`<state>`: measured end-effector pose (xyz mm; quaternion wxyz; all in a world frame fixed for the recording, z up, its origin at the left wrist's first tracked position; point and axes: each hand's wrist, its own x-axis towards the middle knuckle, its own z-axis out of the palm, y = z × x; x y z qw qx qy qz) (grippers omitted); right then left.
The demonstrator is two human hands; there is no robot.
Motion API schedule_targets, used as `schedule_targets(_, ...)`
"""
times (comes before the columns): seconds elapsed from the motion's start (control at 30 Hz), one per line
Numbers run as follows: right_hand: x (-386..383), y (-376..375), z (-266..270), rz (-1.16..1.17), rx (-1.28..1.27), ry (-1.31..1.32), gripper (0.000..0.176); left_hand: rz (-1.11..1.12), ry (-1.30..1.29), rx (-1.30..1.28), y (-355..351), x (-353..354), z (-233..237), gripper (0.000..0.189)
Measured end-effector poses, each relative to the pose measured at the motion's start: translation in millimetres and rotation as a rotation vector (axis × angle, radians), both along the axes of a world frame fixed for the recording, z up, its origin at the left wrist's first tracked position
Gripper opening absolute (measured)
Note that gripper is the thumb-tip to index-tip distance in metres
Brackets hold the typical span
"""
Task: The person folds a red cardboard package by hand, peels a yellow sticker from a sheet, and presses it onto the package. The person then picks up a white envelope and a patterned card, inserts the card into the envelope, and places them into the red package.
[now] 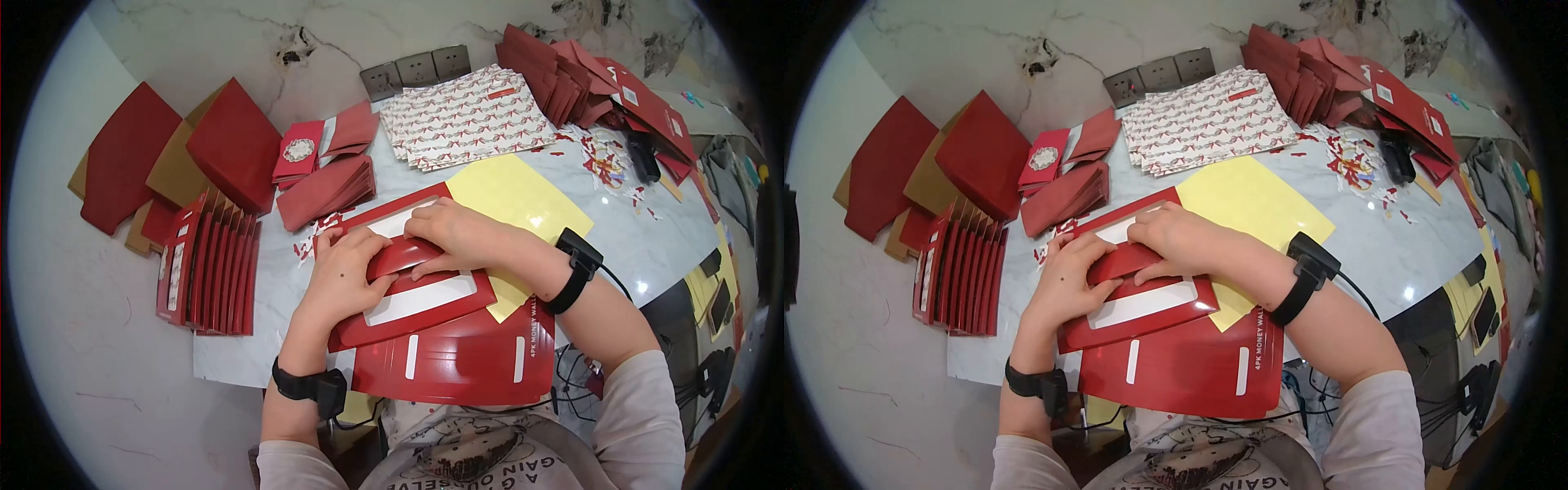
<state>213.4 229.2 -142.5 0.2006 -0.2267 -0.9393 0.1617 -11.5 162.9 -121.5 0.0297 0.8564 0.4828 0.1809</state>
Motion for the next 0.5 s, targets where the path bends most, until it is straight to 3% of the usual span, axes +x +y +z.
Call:
schedule_targets(0.13,4,-3,8,-0.015,-0.010,-0.044,0.049,0.007,-0.006,-0.028,-2,3,4,0.042)
schedule_targets(0.23,5,-4,8,0.079,0.128,0.124,0.044,0.019,-0.050,-0.049,-4,6,5,0.043)
schedule_targets(0.43,1,-9,14,0.077,0.085,0.070,0.044,-0.011,-0.020,-0.014,-3,12,5,0.043)
schedule_targets(0.5,-2,-11,16,0.050,-0.070,-0.021,0.044,-0.038,-0.021,0.023,-2,13,2,0.042)
